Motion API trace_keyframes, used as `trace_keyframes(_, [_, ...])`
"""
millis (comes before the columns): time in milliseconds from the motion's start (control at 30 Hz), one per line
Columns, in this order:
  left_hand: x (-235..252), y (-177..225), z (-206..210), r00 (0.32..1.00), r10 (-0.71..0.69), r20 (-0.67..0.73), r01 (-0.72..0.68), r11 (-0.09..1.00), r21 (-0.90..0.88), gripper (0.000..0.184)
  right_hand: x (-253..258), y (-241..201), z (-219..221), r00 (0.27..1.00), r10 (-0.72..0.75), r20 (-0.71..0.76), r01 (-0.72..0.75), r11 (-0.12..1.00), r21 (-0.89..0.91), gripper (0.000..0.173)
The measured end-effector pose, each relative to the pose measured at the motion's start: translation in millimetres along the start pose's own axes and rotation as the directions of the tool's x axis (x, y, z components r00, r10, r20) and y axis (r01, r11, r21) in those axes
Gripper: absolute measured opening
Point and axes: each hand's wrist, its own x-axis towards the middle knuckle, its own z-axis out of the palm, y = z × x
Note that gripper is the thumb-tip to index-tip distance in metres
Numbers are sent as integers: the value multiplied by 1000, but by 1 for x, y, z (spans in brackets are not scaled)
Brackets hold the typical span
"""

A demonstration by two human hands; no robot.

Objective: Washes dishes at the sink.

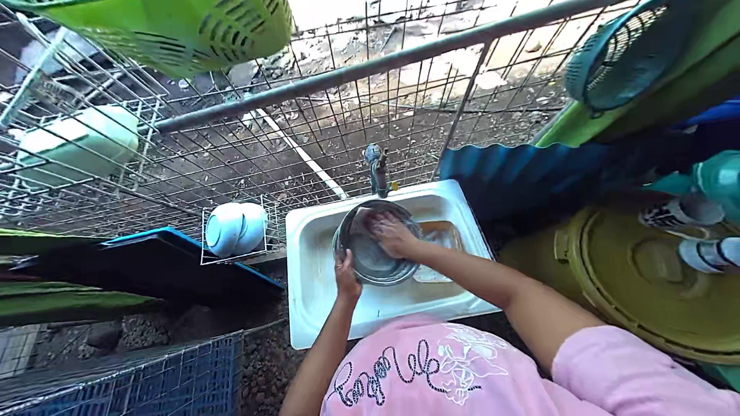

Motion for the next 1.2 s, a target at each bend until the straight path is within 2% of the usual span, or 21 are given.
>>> trace_keyframes(67, [8, -1, 13, 999, 40, 15, -40, 999, -24, 45, 3, -32, 19, 995, -36, -96, 59, 967, 247, 64])
trace_keyframes(133, [19, 13, 5, 994, 108, -22, -108, 994, 11, 41, -12, -50, 23, 992, -108, -59, 123, 915, 384, 53])
trace_keyframes(200, [21, 28, -14, 991, 126, -49, -125, 992, 27, 40, -26, -32, 2, 982, -152, 110, 130, 975, 181, 47])
trace_keyframes(233, [19, 29, -19, 992, 113, -46, -112, 993, 24, 40, -27, -16, -5, 987, -122, 105, 119, 992, 40, 48])
trace_keyframes(300, [12, 16, -14, 998, 67, -9, -67, 998, 1, 44, -13, 6, -13, 993, 5, 116, 8, 994, -106, 66])
trace_keyframes(367, [9, 4, 4, 999, 30, 13, -29, 999, -25, 46, 5, -5, -1, 998, 44, 34, -43, 999, -4, 78])
trace_keyframes(467, [20, 24, 10, 999, 41, -3, -40, 998, 47, 43, 0, -47, 18, 995, -94, -39, 101, 951, 292, 74])
trace_keyframes(533, [32, 48, -8, 1000, 10, -3, -9, 994, 111, 40, -16, -47, 16, 964, -248, 98, 217, 942, 255, 79])
trace_keyframes(600, [42, 53, -21, 999, -34, -1, 34, 995, 96, 40, -24, -34, 12, 938, -321, 130, 303, 943, 138, 59])
trace_keyframes(667, [42, 34, -21, 999, -47, -21, 48, 996, 75, 49, -19, -36, -1, 954, -257, 152, 244, 965, 99, 28])
trace_keyframes(700, [37, 19, -17, 998, -59, -30, 61, 995, 84, 58, -12, -49, -7, 976, -157, 148, 139, 982, 129, 24])
trace_keyframes(767, [19, -4, -3, 998, -61, -5, 61, 993, 101, 67, -1, -79, -9, 994, 57, 92, -80, 959, 272, 37])
trace_keyframes(800, [13, -2, 2, 998, -54, -15, 55, 993, 108, 62, 0, -85, 1, 997, 79, 4, -77, 947, 311, 40])
trace_keyframes(867, [13, 18, -5, 996, -73, -51, 79, 986, 144, 56, -13, -72, 23, 996, -71, -56, 83, 957, 277, 41])
trace_keyframes(933, [24, 35, -30, 994, -110, -5, 109, 977, 184, 53, -27, -35, 29, 964, -252, 86, 242, 964, 107, 39])
trace_keyframes(967, [30, 37, -35, 993, -119, 1, 116, 973, 198, 52, -27, -22, 22, 948, -275, 158, 273, 961, 35, 34])
trace_keyframes(1033, [28, 20, -29, 991, -122, -48, 128, 978, 165, 58, -19, -33, -3, 952, -174, 253, 172, 985, 31, 28])
trace_keyframes(1100, [12, -3, -6, 991, -69, -115, 85, 987, 137, 59, -9, -79, -18, 981, 35, 188, -72, 978, 195, 35])
trace_keyframes(1133, [5, -4, 3, 995, -40, -90, 51, 991, 126, 58, -6, -98, -18, 979, 133, 155, -174, 940, 294, 42])
trace_keyframes(1167, [2, 1, 7, 997, -17, -70, 26, 990, 139, 57, -8, -105, -11, 980, 168, 106, -195, 912, 360, 47])
trace_keyframes(1200, [4, 11, 2, 999, -22, -41, 29, 984, 173, 57, -14, -99, 3, 992, 120, 46, -128, 913, 387, 52])
